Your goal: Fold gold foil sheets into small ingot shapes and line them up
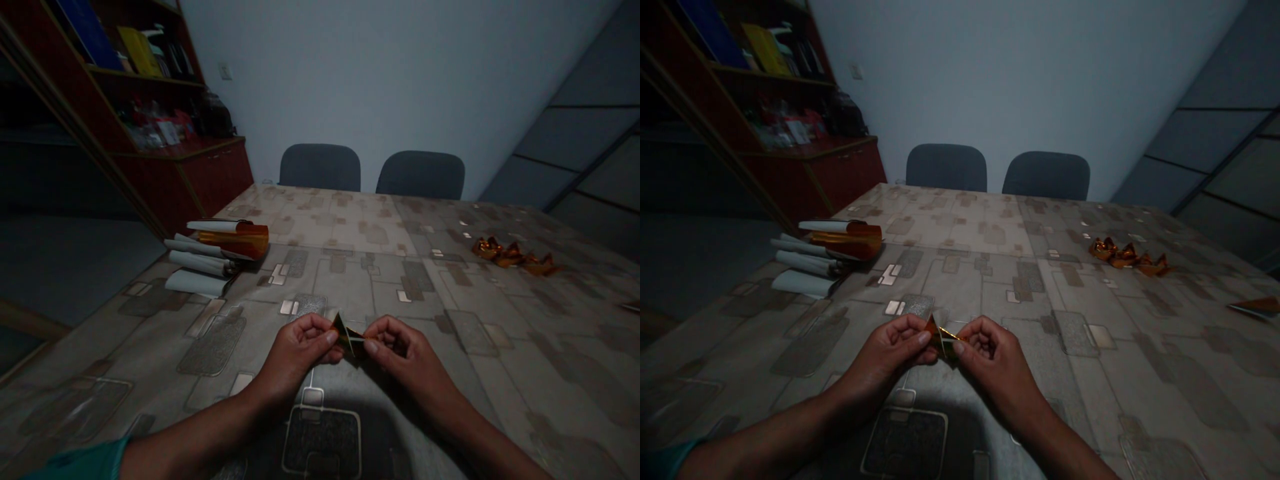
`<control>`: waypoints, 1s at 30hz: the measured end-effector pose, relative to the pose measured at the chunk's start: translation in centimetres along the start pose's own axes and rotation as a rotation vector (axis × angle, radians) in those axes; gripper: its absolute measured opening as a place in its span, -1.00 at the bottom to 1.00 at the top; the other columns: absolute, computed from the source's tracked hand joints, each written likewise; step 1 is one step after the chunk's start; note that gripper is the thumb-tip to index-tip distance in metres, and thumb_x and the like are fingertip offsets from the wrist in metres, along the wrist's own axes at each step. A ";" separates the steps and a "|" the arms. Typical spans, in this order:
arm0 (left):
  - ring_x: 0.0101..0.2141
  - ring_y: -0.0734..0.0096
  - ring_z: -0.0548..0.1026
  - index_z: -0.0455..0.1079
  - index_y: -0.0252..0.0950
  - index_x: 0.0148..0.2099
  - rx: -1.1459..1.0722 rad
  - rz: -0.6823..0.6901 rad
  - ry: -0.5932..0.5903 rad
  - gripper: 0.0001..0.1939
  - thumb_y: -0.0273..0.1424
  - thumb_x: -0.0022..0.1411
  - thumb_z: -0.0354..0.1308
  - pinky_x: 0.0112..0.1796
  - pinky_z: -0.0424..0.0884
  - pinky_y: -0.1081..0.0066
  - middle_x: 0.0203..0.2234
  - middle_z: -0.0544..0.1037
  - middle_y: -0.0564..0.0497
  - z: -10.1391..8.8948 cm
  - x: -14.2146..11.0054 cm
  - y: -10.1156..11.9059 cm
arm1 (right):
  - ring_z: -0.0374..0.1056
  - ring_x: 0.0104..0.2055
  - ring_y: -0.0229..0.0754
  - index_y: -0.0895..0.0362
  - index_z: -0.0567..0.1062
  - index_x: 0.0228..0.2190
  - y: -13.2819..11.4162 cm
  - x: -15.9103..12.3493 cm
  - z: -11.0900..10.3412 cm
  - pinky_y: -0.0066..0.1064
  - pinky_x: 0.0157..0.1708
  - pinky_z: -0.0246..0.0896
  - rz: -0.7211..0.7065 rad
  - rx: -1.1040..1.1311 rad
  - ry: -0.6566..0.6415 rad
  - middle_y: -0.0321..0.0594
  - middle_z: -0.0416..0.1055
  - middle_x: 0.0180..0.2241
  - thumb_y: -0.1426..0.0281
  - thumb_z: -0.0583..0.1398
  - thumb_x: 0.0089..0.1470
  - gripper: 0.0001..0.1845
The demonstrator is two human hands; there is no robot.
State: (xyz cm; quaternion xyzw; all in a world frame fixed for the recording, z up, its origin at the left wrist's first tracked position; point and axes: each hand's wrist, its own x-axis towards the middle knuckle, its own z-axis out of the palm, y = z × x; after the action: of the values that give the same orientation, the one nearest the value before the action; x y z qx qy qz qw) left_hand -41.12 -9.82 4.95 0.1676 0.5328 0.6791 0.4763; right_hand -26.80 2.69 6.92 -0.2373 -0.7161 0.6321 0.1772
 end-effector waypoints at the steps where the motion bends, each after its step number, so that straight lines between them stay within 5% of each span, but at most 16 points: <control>1: -0.46 0.50 0.55 0.43 -0.36 -0.33 0.002 0.003 -0.001 -0.65 -0.26 -0.02 0.47 -0.34 0.48 0.49 -0.45 0.61 0.02 0.0 0.0 -0.1 | 0.16 -0.53 -0.27 0.11 0.41 -0.48 0.1 0.0 0.0 -0.42 -0.53 0.01 0.002 -0.012 0.020 -0.35 0.29 -0.57 0.20 0.27 0.02 -0.75; 6: -0.46 0.51 0.56 0.41 -0.36 -0.33 -0.006 -0.007 -0.012 -0.64 -0.26 -0.02 0.48 -0.32 0.50 0.49 -0.46 0.60 0.04 -0.1 0.1 -0.2 | 0.17 -0.53 -0.26 0.12 0.41 -0.53 0.2 -0.4 0.5 -0.41 -0.52 0.03 -0.032 -0.097 0.097 -0.33 0.31 -0.58 0.26 0.24 0.05 -0.77; 14: -0.45 0.52 0.54 0.42 -0.36 -0.31 -0.046 -0.005 0.007 -0.64 -0.26 -0.01 0.48 -0.31 0.49 0.50 -0.44 0.59 0.04 0.2 -0.1 0.3 | 0.21 -0.45 -0.24 0.11 0.43 -0.36 -0.1 -0.2 0.2 -0.41 -0.47 0.08 -0.039 -0.036 0.023 -0.33 0.30 -0.50 0.26 0.27 -0.01 -0.79; 19: -0.43 0.48 0.55 0.42 -0.35 -0.30 -0.011 -0.011 -0.009 -0.64 -0.25 0.01 0.46 -0.27 0.48 0.44 -0.40 0.61 -0.01 0.1 0.0 0.0 | 0.19 -0.52 -0.27 0.10 0.40 -0.41 0.3 -0.1 0.8 -0.42 -0.51 0.07 -0.018 -0.079 0.014 -0.35 0.30 -0.53 0.31 0.23 0.00 -0.87; 25: -0.23 0.32 0.56 0.41 -0.27 -0.23 -0.058 0.036 0.005 -0.65 -0.30 0.00 0.46 -0.18 0.50 0.33 -0.27 0.58 0.01 -0.2 0.2 -0.3 | 0.27 -0.50 -0.23 0.10 0.44 -0.40 0.3 -0.3 0.9 -0.40 -0.48 0.14 -0.168 -0.277 0.133 -0.33 0.36 -0.53 0.40 0.20 0.06 -0.97; 30: -0.20 0.32 0.56 0.41 -0.31 -0.29 -0.086 -0.075 -0.058 -0.68 -0.23 0.08 0.42 -0.14 0.47 0.35 -0.29 0.60 -0.06 0.1 -0.3 0.1 | 0.29 -0.52 -0.22 0.07 0.39 -0.41 0.3 -0.6 1.2 -0.40 -0.49 0.16 -0.295 -0.428 0.229 -0.34 0.35 -0.55 0.42 0.20 0.06 -0.95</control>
State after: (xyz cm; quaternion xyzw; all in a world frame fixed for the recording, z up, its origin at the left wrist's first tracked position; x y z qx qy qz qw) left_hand -40.94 -10.04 5.14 0.1464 0.4952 0.6778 0.5234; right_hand -26.96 1.45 6.51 -0.2324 -0.8354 0.4027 0.2931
